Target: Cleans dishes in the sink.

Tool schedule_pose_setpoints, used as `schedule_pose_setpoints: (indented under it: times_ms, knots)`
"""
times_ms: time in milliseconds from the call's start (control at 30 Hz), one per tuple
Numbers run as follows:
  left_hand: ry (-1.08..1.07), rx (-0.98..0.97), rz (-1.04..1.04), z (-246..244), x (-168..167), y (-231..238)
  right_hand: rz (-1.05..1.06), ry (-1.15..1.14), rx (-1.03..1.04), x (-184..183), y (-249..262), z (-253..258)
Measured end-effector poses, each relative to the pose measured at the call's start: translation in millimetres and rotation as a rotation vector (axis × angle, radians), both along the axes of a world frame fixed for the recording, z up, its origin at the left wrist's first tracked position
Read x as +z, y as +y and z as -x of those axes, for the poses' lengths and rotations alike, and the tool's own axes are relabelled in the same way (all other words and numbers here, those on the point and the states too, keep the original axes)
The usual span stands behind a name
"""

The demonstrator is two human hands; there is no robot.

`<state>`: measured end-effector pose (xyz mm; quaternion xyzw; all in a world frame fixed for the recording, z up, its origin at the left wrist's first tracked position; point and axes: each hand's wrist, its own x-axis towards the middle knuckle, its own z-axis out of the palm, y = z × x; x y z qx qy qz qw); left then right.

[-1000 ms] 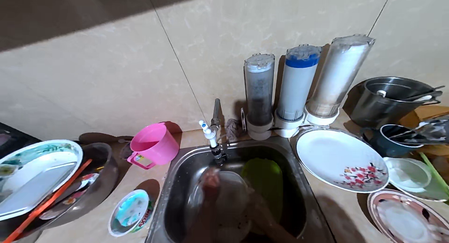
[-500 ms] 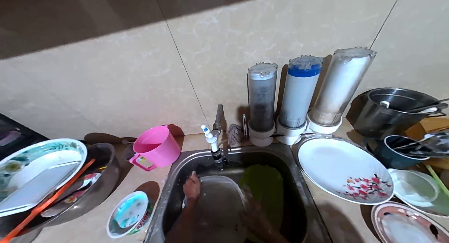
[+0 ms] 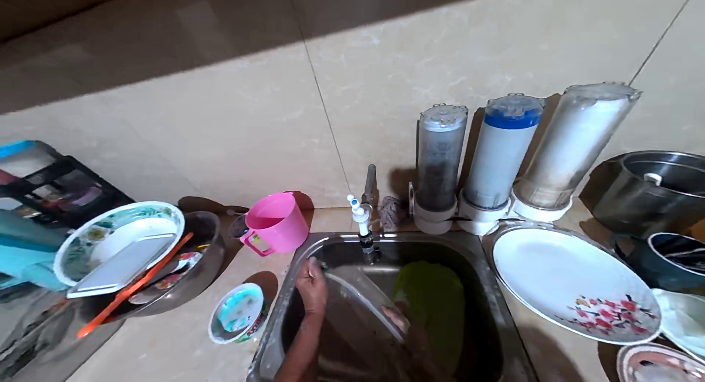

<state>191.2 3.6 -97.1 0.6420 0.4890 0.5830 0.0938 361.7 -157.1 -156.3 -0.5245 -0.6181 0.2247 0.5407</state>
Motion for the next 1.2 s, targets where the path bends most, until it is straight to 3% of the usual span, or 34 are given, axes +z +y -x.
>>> schedule_pose_setpoints:
  times_ms: [67, 200, 300, 367, 433, 533, 600, 733, 800, 900, 1000, 1067, 1133, 1200]
  knots:
    - [0.031, 0.011, 0.038, 4.3, 10.5, -5.4, 0.071, 0.053, 0.038, -1.9, 3.0, -2.0]
    - [0.437, -0.161, -0.273, -31.8, 41.8, -49.6, 0.199, 0.172, -0.010, 8.2, -3.2, -2.9]
    - [0.624, -0.361, -0.507, -62.0, 42.1, -65.5, 0.035, 0.234, -0.077, 5.8, -10.4, -1.8]
    - [0.554, -0.380, -0.530, -63.8, 31.7, -53.6, -0.053, 0.248, -0.067, -3.6, -7.9, -5.4]
    - [0.523, -0.310, -0.389, -51.6, 26.6, -39.0, -0.043, 0.262, -0.079, -4.3, -5.6, -7.5]
    - [0.590, -0.183, 0.152, -4.6, 36.2, -23.3, 0.020, 0.344, -0.119, -3.7, -2.9, -10.7]
    - [0.570, -0.023, 0.374, 42.9, 43.3, -14.5, 0.063, 0.375, -0.128, -2.8, -1.3, -13.8]
    - [0.466, 0.357, 0.542, 149.1, 35.7, -3.7, 0.200, 0.461, -0.146, 7.8, -2.6, -16.8]
    - [0.498, 0.379, 0.554, 183.3, 20.0, -5.1, 0.224, 0.501, -0.143, 10.6, -0.2, -18.2]
    - [0.678, 0.292, 0.570, 192.0, 12.1, -11.2, 0.144, 0.532, -0.119, 4.6, 4.7, -17.5]
    - [0.654, 0.183, 0.559, 200.2, 12.9, -6.3, 0.136, 0.543, -0.094, 3.0, 5.8, -18.0]
    - [0.599, 0.236, 0.531, 203.8, 13.5, -7.8, 0.159, 0.559, -0.084, 3.0, 6.4, -17.1]
    - [0.645, 0.338, 0.669, 195.8, 23.3, -11.5, 0.160, 0.559, -0.075, 2.1, 6.9, -16.2]
    - [0.727, 0.282, 0.706, 194.0, 26.8, -9.0, 0.131, 0.541, -0.077, 1.6, 8.2, -17.4]
